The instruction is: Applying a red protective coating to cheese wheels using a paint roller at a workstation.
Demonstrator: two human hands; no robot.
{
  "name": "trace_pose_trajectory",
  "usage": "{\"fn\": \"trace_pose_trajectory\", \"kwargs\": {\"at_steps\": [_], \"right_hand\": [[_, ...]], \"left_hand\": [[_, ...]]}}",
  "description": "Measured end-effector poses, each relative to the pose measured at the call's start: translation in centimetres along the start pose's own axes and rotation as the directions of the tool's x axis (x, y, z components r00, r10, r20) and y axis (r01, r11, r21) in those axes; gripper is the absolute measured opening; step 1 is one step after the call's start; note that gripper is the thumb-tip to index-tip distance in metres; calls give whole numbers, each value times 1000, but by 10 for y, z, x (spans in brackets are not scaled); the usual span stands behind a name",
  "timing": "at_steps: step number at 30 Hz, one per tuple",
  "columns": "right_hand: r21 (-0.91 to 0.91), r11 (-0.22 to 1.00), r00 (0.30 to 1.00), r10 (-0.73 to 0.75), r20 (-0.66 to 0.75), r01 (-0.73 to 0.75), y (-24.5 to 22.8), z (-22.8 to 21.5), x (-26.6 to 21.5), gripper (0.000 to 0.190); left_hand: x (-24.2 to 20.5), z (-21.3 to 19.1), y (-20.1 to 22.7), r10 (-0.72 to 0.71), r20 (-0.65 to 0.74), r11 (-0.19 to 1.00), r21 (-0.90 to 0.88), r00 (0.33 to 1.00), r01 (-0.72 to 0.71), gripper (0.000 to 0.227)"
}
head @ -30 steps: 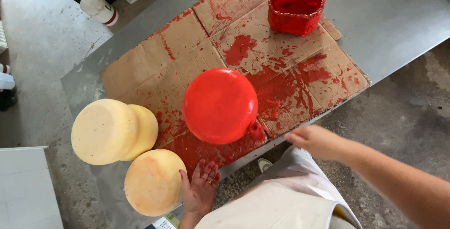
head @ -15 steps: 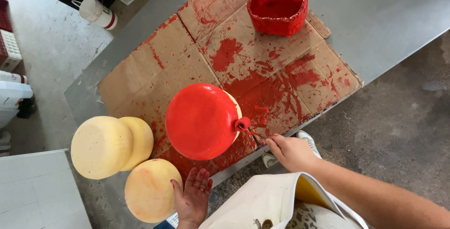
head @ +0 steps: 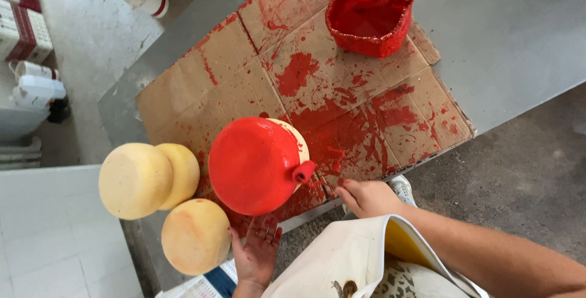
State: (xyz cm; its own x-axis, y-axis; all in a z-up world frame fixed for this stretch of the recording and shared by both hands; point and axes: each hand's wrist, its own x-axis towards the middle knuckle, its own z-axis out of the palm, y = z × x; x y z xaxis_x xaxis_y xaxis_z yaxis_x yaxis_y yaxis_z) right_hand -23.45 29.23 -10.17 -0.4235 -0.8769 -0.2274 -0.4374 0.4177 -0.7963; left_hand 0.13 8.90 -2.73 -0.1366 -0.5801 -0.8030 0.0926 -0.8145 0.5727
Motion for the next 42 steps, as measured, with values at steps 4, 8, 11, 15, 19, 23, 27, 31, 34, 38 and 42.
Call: {"fn": "trace_pose_trajectory", "kwargs": {"at_steps": [4, 8, 11, 15, 19, 23, 27, 31, 34, 38, 42], "right_hand": [[16, 1000, 999, 22, -36, -21, -21, -40, 66, 40], [169, 983, 996, 54, 68, -65, -62, -86, 122, 47], [279, 950, 981, 96, 168, -140, -62, -88, 115, 47], [90, 996, 996, -4, 89, -4, -12, -46, 54, 41], [-160, 974, 987, -159, 19, 160, 14, -34, 44, 35], [-313, 924, 959, -263, -102, 220, -33, -68, 103, 39], [-361, 910, 971, -234, -42, 203, -62, -86, 133, 45], [-332, 923, 980, -199, 21, 195, -28, -72, 68, 43], [-391, 911, 990, -99, 100, 131, 15, -46, 28, 37], [-128, 977, 867, 209, 451, -169, 14, -76, 22, 43], [99, 926, 850, 287, 442, -365, -35, -145, 45, 49]], "left_hand": [[-15, 11, -12, -16, -54, 1000, -25, 998, 14, 86], [-16, 3, -29, -13, -47, 999, -45, 999, 11, 82], [-25, 9, -33, -12, -66, 998, -59, 998, 8, 84], [-27, 8, -43, -15, -100, 994, -108, 995, 4, 85], [-19, -4, -49, -15, -96, 987, -161, 995, 0, 83], [-21, 8, -53, -29, -90, 979, -203, 996, 10, 85], [-24, 17, -57, 10, -23, 969, -245, 1000, -16, 85], [-25, 16, -55, 8, -49, 965, -260, 999, -20, 86], [-8, 4, -69, -64, -108, 958, -285, 992, 31, 86], [0, -11, -73, -55, -50, 948, -318, 997, 36, 83], [-30, 28, -45, 5, -121, 967, -252, 993, -35, 83]]}}
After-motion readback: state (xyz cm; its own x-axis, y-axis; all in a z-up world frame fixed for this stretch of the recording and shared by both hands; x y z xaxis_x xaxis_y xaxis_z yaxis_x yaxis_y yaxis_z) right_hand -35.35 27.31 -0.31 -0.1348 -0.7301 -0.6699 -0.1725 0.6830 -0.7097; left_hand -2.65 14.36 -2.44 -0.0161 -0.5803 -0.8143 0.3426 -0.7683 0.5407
